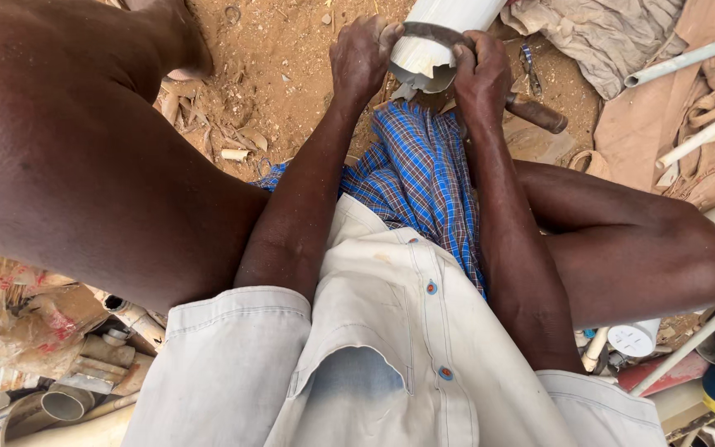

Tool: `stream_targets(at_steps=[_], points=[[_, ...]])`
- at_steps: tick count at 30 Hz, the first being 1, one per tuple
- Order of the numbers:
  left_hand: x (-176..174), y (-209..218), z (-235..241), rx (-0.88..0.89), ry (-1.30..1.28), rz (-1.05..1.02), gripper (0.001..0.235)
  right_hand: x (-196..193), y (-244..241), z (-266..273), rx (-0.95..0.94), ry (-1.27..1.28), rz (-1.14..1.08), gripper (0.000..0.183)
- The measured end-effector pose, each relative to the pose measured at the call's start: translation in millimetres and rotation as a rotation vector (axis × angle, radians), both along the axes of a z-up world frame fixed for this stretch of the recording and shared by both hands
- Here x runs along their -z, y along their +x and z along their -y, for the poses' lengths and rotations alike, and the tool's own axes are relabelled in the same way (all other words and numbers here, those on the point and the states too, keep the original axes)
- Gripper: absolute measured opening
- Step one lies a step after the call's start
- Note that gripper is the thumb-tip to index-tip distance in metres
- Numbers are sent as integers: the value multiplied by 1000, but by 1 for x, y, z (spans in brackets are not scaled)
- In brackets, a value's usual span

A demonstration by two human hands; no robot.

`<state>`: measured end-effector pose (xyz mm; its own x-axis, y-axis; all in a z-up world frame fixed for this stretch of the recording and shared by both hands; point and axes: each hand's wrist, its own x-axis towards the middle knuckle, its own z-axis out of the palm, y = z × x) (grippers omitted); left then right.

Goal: The person sits on the ground and uses a curved blade tool to cut a white PVC pipe. They repeatedly strike the pipe with the tool to break through the material.

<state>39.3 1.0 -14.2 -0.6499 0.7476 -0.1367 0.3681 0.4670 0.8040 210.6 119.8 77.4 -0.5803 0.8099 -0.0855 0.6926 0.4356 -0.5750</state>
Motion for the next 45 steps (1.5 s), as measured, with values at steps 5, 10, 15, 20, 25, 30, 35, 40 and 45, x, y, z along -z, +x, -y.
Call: stream_targets(at_steps=[5, 10, 15, 20, 25, 30, 35, 40, 45], points=[[-21, -3, 2, 103, -199, 237, 39, -18, -6, 8, -29, 63, 157, 18], [-7, 2, 7, 107, -89, 102, 40, -11, 7, 17, 16, -26, 48, 15], [3, 7, 5, 89, -136, 177, 41, -9, 5, 11, 32, -87, 110, 13], [0, 10, 21, 111, -114, 157, 42, -16, 7, 28, 20, -52, 102, 14], [9, 11, 3, 62, -1, 104, 41, -3, 14, 9, 18, -51, 52, 14], [-4, 9, 6, 114, -249, 317, 41, -10, 11, 12, 31, -67, 154, 14], [-8, 1, 4, 107, -74, 199, 39, -16, 6, 16, 33, -72, 45, 13], [-5, 7, -1, 103, -52, 169, 38, -20, 10, 11, 49, -128, 32, 13], [-13, 3, 10, 155, -102, 196, 40, -25, 6, 17, 13, -68, 89, 14]])
